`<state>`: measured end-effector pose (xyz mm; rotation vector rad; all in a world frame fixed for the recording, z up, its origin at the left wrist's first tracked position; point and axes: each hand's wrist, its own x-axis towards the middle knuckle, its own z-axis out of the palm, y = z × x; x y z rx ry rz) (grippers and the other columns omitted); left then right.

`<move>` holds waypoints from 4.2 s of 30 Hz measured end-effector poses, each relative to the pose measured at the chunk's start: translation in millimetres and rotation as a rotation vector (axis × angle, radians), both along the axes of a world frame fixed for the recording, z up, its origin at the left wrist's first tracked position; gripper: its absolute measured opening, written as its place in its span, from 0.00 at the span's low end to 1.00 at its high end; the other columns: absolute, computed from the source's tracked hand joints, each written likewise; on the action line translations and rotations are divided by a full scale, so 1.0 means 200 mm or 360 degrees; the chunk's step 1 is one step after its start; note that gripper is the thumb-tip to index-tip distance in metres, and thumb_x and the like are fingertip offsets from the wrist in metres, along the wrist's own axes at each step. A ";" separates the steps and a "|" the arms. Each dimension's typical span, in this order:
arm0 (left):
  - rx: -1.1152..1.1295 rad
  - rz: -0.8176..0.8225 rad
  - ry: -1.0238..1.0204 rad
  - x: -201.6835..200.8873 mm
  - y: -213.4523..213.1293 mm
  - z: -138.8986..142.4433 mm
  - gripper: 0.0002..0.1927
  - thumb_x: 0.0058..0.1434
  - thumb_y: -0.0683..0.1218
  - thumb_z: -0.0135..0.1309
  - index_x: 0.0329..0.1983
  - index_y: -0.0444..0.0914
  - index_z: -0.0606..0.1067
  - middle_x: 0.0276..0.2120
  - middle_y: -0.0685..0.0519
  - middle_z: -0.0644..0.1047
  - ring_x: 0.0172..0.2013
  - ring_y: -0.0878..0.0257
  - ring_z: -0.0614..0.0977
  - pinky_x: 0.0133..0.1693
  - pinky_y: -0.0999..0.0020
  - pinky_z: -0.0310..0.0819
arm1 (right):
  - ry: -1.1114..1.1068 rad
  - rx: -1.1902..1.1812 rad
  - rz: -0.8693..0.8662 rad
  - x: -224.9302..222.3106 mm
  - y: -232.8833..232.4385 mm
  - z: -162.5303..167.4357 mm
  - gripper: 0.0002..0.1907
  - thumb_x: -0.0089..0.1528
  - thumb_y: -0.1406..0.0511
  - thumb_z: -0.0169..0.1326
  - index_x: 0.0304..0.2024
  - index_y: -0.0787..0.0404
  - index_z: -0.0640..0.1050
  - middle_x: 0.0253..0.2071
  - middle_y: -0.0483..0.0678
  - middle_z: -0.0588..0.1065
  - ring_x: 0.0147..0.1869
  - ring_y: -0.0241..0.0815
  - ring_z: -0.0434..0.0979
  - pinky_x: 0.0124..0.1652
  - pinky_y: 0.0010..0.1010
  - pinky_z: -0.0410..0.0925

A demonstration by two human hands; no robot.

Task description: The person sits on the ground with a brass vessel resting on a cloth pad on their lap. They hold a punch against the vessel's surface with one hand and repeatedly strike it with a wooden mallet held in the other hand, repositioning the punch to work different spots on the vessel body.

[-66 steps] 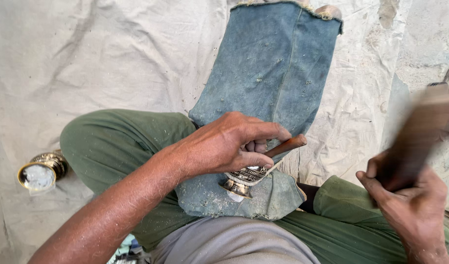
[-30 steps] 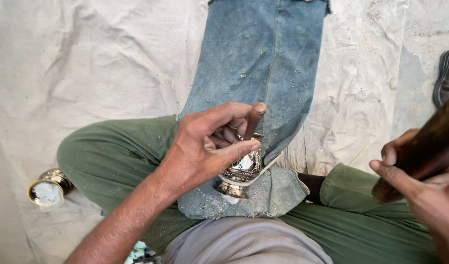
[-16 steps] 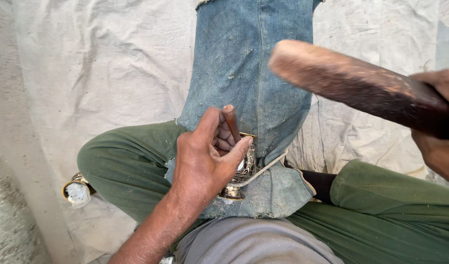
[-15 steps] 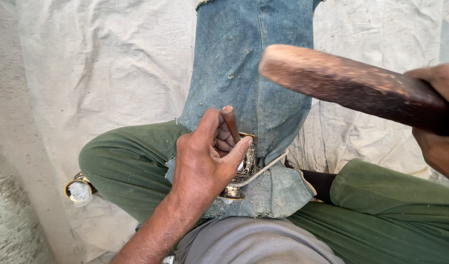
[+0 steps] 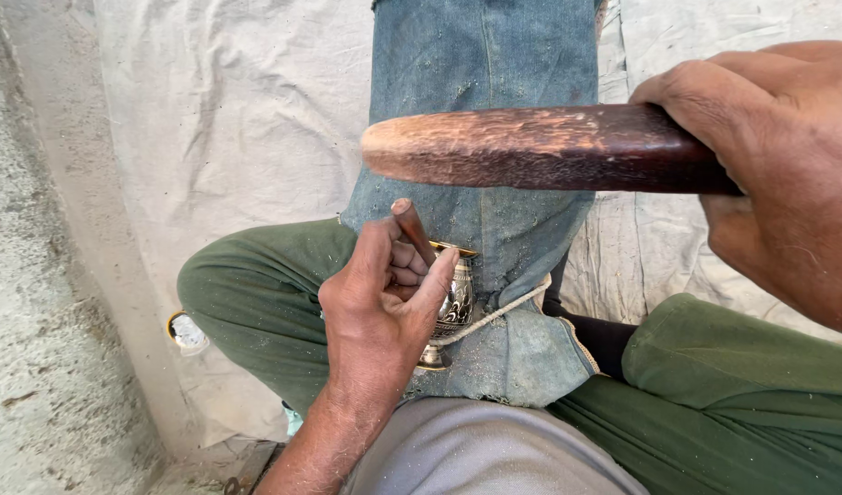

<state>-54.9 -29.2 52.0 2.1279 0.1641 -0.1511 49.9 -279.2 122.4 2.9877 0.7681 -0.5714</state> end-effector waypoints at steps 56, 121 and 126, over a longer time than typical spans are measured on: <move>-0.0085 0.0070 0.0181 -0.01 0.00 -0.03 0.20 0.62 0.40 0.65 0.55 0.35 0.74 0.25 0.57 0.75 0.28 0.76 0.77 0.30 0.80 0.82 | 0.0180 -0.0338 -0.0058 -0.02 -0.05 -0.07 0.25 0.58 0.67 0.63 0.59 0.51 0.76 0.32 0.44 0.80 0.34 0.36 0.84 0.42 0.32 0.79; -0.0343 -0.1480 0.0496 0.44 0.08 -0.05 0.25 0.52 0.45 0.66 0.55 0.44 0.77 0.26 0.50 0.82 0.26 0.60 0.85 0.29 0.57 0.75 | 0.0799 0.0955 -0.1847 -0.95 -0.33 -0.24 0.25 0.53 0.73 0.71 0.48 0.66 0.72 0.32 0.52 0.75 0.33 0.43 0.80 0.31 0.38 0.78; -0.0396 -0.1527 0.0252 0.43 0.07 -0.07 0.18 0.52 0.43 0.66 0.47 0.41 0.79 0.27 0.50 0.82 0.28 0.60 0.85 0.30 0.58 0.76 | 0.0986 -0.0016 -0.1461 -0.95 -0.36 -0.24 0.26 0.53 0.67 0.75 0.50 0.57 0.77 0.33 0.46 0.76 0.33 0.37 0.79 0.35 0.29 0.78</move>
